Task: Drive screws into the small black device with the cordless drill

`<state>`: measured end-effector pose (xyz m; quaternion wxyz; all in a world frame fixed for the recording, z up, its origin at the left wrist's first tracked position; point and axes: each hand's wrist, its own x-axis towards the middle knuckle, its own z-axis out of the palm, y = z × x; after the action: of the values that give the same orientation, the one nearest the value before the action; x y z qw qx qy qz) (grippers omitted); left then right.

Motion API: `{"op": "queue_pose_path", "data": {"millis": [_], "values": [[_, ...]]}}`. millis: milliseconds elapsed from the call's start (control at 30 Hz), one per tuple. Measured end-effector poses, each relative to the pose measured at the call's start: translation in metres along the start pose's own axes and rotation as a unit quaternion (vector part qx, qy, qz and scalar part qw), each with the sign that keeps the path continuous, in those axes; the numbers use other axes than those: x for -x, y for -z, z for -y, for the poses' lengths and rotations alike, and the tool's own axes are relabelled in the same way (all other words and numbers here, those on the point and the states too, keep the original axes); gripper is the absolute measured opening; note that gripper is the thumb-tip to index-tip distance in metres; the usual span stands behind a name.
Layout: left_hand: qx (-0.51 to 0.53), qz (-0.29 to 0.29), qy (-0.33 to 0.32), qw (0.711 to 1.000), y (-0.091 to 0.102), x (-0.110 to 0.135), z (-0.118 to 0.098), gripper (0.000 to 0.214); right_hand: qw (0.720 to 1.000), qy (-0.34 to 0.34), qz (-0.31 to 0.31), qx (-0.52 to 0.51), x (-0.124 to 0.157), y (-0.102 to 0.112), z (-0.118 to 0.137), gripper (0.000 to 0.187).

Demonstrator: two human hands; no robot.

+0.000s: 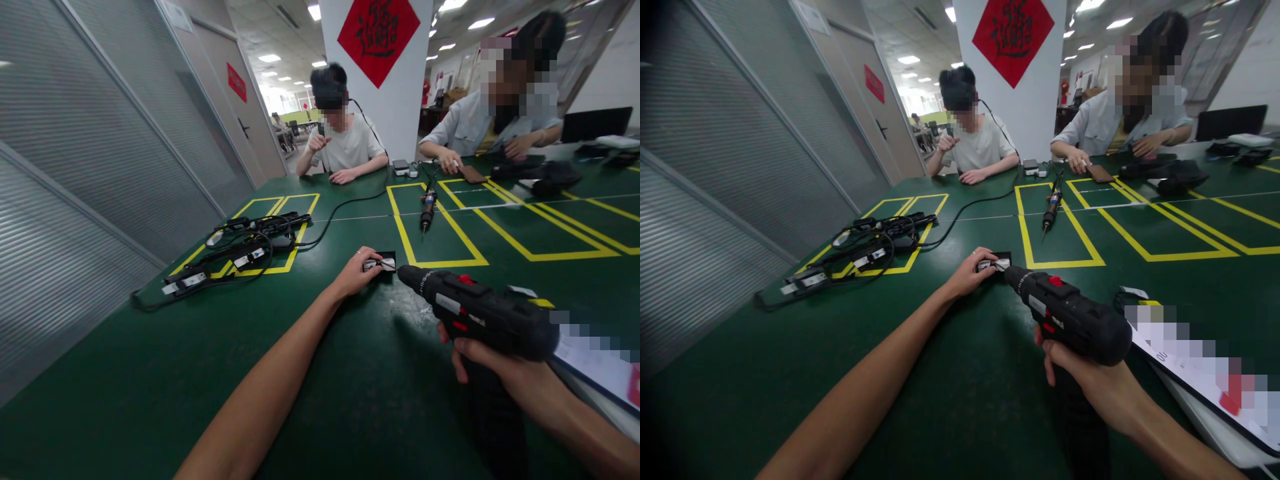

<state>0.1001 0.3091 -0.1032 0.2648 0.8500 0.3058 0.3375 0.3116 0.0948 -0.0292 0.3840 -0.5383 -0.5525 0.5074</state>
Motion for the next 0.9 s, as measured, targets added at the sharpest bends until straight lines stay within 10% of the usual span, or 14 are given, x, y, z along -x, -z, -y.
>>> {"op": "queue_pose_path", "data": {"millis": [900], "values": [[0.0,-0.001,0.011,1.0,-0.0011,-0.0003,-0.0031,0.024,1.0,-0.008,-0.004,-0.01,-0.0028,0.0007,0.0013,0.019]]}}
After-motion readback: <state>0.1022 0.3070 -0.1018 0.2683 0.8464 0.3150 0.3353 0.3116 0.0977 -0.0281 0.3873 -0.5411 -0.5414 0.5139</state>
